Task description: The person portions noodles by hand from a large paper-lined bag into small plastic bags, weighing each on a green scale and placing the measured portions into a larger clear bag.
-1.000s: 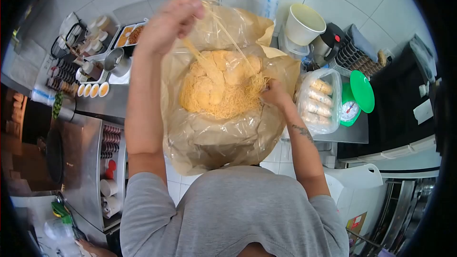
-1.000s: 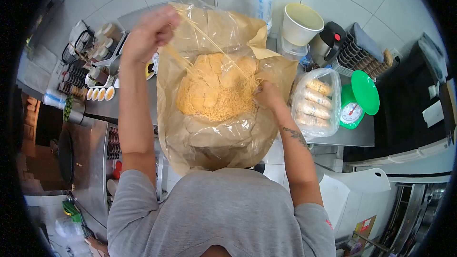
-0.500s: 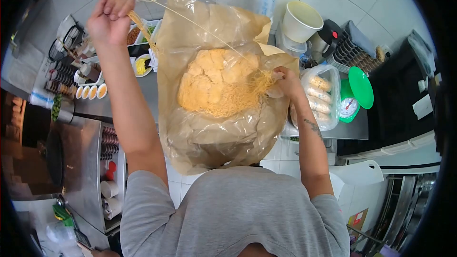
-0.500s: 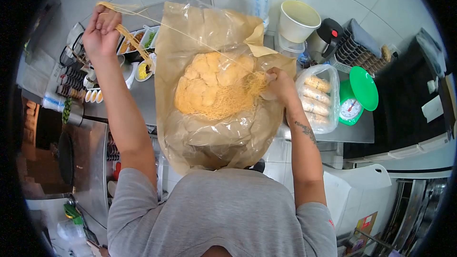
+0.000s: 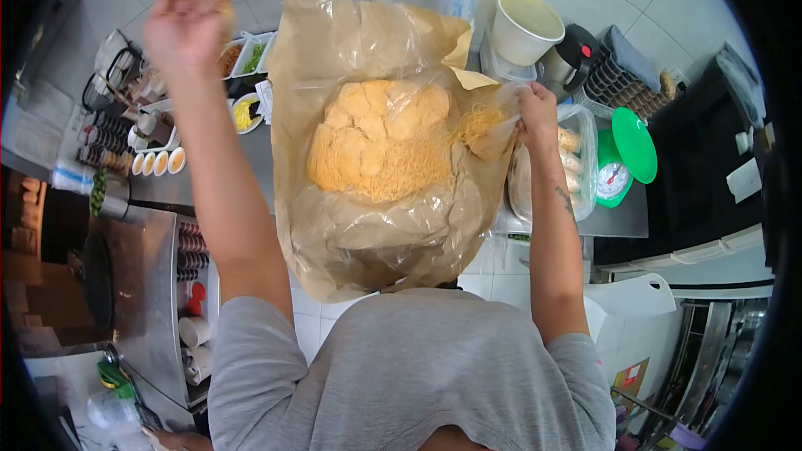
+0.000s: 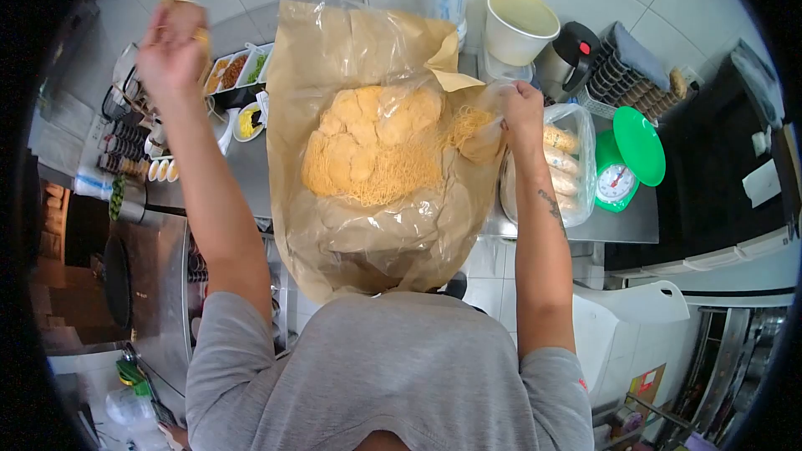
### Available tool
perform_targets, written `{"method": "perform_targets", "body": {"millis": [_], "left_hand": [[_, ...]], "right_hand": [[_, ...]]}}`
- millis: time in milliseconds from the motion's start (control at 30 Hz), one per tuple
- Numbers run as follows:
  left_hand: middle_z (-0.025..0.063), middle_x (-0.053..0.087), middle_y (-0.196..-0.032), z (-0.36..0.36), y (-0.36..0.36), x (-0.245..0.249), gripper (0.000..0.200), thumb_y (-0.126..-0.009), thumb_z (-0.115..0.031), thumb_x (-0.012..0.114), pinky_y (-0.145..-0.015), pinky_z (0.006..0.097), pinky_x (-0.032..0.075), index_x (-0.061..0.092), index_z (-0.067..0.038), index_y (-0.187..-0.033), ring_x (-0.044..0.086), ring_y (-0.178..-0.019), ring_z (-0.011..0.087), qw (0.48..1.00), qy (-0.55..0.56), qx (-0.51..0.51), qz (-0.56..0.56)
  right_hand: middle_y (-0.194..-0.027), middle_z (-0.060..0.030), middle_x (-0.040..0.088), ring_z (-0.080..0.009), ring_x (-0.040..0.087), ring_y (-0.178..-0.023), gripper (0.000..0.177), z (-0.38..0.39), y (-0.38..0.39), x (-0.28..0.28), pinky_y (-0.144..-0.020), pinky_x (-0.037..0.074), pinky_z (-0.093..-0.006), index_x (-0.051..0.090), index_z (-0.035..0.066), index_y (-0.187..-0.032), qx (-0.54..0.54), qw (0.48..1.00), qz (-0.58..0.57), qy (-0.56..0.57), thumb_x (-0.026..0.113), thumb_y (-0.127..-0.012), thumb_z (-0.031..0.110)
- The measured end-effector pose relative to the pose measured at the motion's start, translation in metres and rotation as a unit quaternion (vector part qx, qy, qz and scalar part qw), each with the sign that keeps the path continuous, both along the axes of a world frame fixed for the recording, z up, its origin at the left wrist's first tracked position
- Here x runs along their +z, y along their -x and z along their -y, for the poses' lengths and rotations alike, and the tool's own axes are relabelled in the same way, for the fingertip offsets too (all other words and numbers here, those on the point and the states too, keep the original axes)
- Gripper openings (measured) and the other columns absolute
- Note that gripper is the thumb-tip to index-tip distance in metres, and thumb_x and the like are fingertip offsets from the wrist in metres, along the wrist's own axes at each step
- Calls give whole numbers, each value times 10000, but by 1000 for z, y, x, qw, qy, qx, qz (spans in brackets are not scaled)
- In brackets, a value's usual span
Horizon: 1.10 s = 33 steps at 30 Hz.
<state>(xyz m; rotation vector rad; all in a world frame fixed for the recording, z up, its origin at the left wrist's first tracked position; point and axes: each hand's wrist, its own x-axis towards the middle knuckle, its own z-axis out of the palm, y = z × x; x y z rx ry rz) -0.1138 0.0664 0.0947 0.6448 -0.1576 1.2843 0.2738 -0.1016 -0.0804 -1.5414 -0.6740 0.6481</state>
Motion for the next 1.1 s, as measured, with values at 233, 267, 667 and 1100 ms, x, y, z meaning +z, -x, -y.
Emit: {"method": "perform_targets", "body": {"millis": [233, 267, 667, 1100], "left_hand": [[161, 591, -887, 60, -107, -163, 245, -834, -209, 492, -699, 418, 478, 607, -20, -939, 596, -778, 299, 448, -381, 118, -800], [190, 579, -961, 71, -114, -181, 265, -820, -239, 539, -760, 432, 461, 608, -26, -962, 574, -879, 325, 453, -414, 194, -765], [62, 629, -777, 97, -196, -217, 128, -831, -59, 549, -557, 227, 444, 611, 6, -922, 580, -664, 104, 793, -75, -104, -596], [117, 632, -1001, 93, -230, -179, 306, -766, -176, 624, -747, 357, 472, 597, -7, -1020, 610, -838, 270, 549, -494, 119, -664]], "right_hand": [[-546, 26, 440, -53, 279, -325, 128, 9, 33, 48, -311, 214, -215, 574, 40, -807, 39, 985, -153, -73, 471, -842, 107], [-546, 26, 442, -53, 276, -324, 131, 13, 36, 51, -310, 209, -215, 575, 38, -823, 44, 980, -176, -86, 461, -845, 100], [-650, -100, 568, -267, 577, -550, 213, 30, 14, -28, -552, 479, -341, 589, 33, -973, 132, 943, 298, 71, 527, -782, 105], [-711, -49, 571, -141, 530, -667, 177, -2, -7, 22, -633, 440, -275, 604, -25, -839, 194, 929, 297, 108, 650, -760, 127]]}}
